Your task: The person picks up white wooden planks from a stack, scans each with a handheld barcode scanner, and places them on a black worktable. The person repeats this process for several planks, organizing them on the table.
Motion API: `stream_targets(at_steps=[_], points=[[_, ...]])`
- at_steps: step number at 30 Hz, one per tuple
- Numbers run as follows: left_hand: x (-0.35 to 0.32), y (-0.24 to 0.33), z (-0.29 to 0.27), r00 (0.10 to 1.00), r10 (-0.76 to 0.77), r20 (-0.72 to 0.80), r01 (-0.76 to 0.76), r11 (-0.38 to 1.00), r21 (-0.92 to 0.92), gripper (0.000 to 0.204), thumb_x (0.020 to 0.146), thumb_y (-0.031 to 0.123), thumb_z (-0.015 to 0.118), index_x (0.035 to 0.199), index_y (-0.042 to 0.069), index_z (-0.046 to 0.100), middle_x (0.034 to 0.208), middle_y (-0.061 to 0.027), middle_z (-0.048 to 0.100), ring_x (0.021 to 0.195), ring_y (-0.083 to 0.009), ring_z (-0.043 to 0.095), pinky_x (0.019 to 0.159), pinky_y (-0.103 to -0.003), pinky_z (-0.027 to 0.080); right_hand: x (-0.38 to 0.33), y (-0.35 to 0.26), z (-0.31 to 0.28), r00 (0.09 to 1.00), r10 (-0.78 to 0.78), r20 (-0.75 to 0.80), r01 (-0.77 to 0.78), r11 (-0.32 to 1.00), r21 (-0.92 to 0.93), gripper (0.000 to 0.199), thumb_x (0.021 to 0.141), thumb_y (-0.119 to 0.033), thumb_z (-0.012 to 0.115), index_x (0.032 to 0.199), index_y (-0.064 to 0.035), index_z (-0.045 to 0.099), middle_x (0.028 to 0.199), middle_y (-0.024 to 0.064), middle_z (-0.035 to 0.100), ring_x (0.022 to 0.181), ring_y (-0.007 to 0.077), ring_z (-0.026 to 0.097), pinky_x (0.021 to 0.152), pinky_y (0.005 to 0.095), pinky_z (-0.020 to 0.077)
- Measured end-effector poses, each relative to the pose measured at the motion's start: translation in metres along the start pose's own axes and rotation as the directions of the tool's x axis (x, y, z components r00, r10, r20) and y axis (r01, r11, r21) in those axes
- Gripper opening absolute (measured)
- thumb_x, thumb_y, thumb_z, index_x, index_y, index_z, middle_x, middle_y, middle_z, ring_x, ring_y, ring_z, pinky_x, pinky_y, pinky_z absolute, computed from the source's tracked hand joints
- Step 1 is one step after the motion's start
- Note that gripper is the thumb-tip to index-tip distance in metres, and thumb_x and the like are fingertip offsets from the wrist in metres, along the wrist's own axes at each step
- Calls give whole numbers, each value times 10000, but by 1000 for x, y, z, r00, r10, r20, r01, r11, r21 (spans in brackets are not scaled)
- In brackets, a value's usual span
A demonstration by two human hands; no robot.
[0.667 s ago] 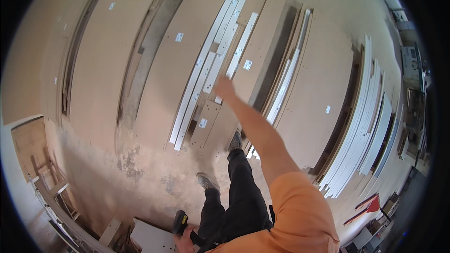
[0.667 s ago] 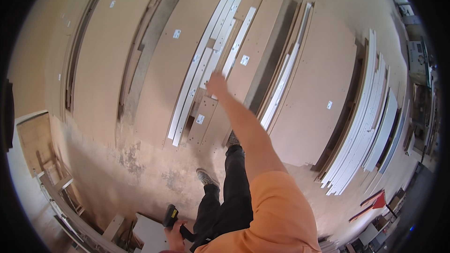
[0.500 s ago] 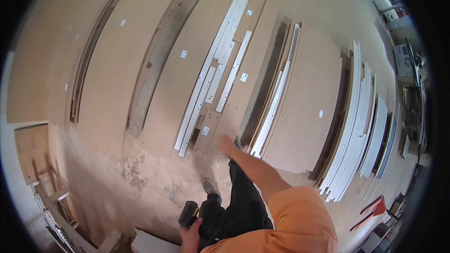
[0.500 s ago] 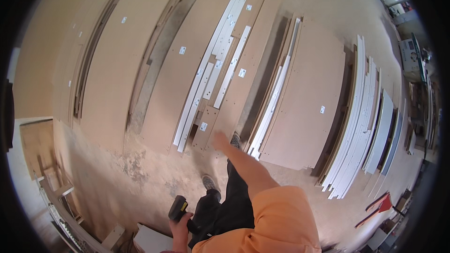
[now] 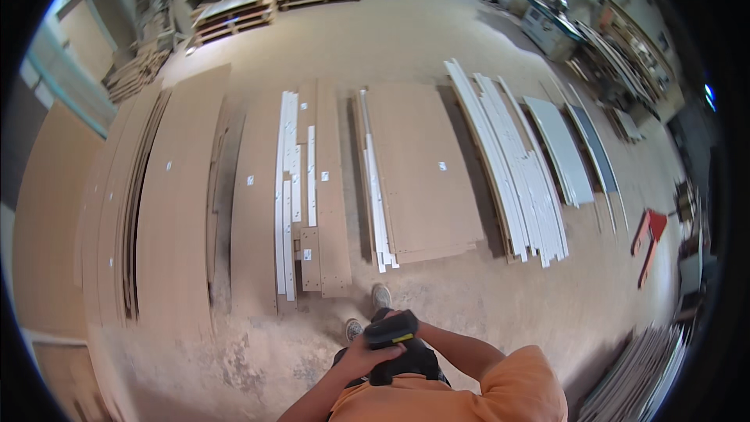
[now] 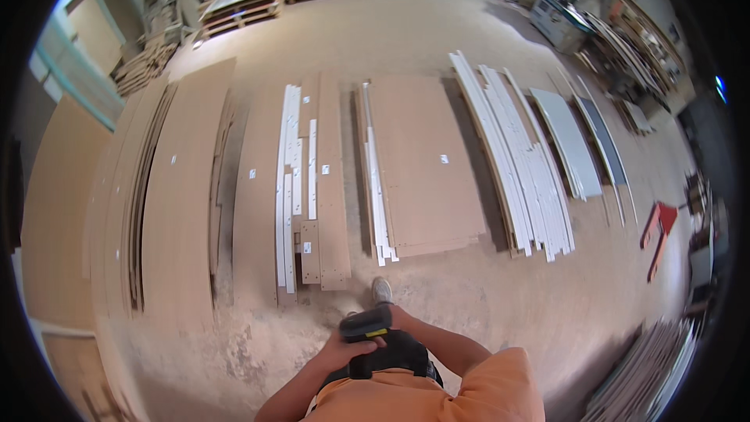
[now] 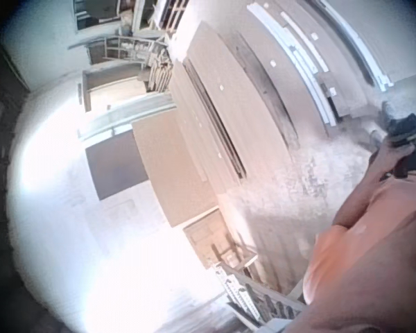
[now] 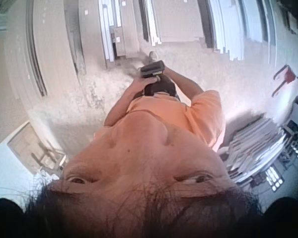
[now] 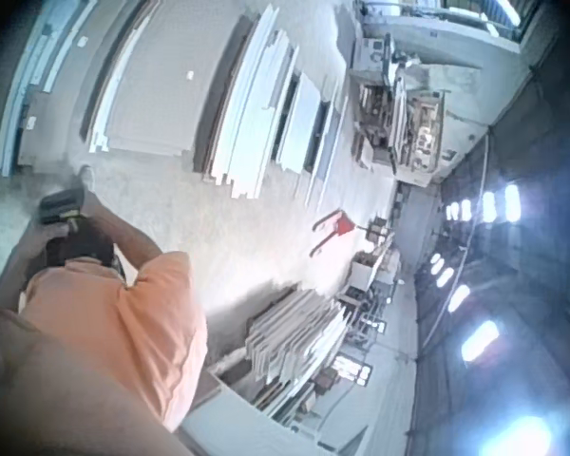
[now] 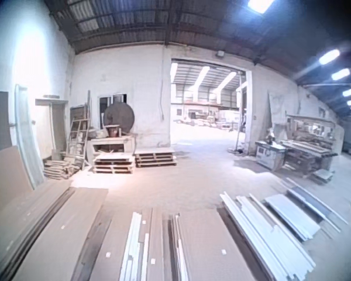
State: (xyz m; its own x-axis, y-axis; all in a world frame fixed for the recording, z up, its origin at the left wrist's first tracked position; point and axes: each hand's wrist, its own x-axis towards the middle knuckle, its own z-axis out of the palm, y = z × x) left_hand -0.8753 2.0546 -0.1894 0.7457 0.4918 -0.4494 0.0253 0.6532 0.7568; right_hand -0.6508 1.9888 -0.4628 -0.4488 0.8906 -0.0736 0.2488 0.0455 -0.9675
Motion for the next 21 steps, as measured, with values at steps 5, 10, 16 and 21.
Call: stream_targets(at_steps=[5, 10, 16, 21], points=[[22, -25, 128, 621, -245, 744, 52, 961, 273, 390, 902, 302, 666, 1139, -7, 695, 1075, -106, 733, 1048, -180, 643, 962, -329, 486, -32, -180, 65, 983, 145, 115, -181, 634, 752, 276, 1044, -290, 623, 1132, -37, 685, 1060, 34, 696, 1005, 119, 642, 908, 298, 513], [0, -97, 281, 398, -327, 857, 267, 935, 233, 284, 921, 269, 660, 1030, 11, 703, 989, -112, 721, 997, -192, 638, 924, -343, 487, -105, -282, 50, 1000, -28, 12, 5, 537, 843, 316, 1065, -330, 619, 1180, -43, 685, 1121, 3, 687, 1056, 98, 602, 932, 277, 483], [-58, -241, 444, -10, -533, 846, 402, 773, 491, 319, 892, 320, 658, 886, 1, 670, 992, -200, 683, 934, -216, 617, 861, -321, 470, -355, -280, 61, 893, 193, -407, 175, 683, 709, 258, 1013, -300, 686, 1022, -43, 676, 924, -27, 640, 864, 45, 557, 741, 247, 466], [-90, -314, 532, -203, -759, 618, 347, 535, 770, 361, 866, 372, 684, 850, 12, 659, 936, -168, 682, 857, -174, 594, 782, -280, 452, -525, -270, 91, 709, 133, -693, 398, 735, 549, 258, 1011, -293, 676, 997, -36, 651, 865, -26, 603, 806, 52, 521, 673, 254, 421]])
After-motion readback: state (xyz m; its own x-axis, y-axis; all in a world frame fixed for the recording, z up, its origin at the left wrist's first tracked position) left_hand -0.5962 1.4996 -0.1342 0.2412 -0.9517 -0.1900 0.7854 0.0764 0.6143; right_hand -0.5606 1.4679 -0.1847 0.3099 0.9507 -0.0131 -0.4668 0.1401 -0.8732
